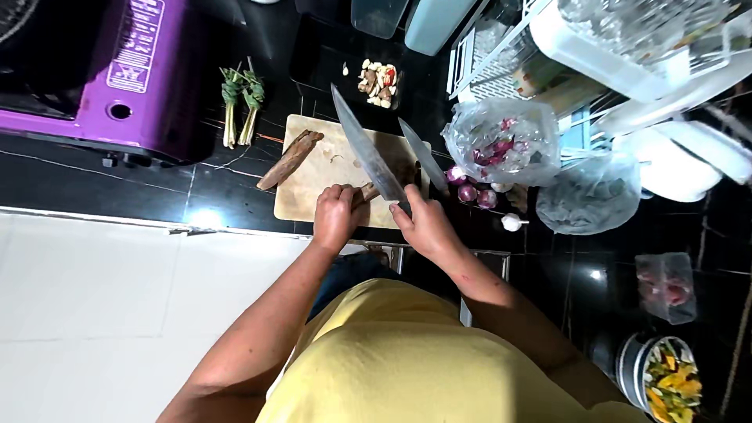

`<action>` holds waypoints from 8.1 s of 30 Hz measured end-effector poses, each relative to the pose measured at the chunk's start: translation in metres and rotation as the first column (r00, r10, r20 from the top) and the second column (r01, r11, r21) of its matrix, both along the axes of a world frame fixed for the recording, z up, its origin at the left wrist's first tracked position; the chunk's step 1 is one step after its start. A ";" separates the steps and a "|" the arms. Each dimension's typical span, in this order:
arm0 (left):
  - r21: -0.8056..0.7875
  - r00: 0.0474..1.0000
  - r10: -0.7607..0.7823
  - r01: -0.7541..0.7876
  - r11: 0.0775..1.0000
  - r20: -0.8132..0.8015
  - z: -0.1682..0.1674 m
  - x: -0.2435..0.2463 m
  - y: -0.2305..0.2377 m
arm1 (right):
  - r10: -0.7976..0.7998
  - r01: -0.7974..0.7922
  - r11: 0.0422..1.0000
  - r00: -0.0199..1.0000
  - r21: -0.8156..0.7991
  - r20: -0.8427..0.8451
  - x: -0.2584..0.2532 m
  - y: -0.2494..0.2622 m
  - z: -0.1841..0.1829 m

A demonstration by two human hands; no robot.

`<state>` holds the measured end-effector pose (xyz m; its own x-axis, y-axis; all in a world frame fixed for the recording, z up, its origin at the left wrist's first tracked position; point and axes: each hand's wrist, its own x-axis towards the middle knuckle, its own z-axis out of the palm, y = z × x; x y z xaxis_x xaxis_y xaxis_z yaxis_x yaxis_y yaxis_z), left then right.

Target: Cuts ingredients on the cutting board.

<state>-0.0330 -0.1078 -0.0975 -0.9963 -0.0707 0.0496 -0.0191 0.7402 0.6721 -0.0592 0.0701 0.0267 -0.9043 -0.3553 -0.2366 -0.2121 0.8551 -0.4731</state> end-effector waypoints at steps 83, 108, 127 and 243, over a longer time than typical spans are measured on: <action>0.568 0.939 0.149 -0.309 0.763 0.311 0.045 -0.011 -0.067 | -0.053 0.022 0.988 0.978 0.150 0.201 -0.021 0.004 -0.034; 0.686 0.901 -0.221 -0.108 0.719 0.374 0.057 -0.023 0.007 | -0.368 0.417 0.877 0.902 -0.237 0.226 0.001 0.103 0.001; -0.134 0.807 -0.585 0.572 0.809 -0.080 0.143 -0.165 0.203 | -0.763 0.678 0.557 0.646 -0.479 0.027 0.058 0.247 0.036; -0.021 0.993 0.111 -0.112 0.993 -0.043 -0.011 0.002 -0.004 | 0.047 -0.051 0.998 0.995 -0.041 -0.085 -0.015 -0.022 0.005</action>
<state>-0.0313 -0.1120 -0.1082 -0.9792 -0.1798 0.0938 -0.0749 0.7504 0.6567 -0.0745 0.0479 0.0313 -0.9015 -0.4081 -0.1437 -0.2942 0.8218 -0.4880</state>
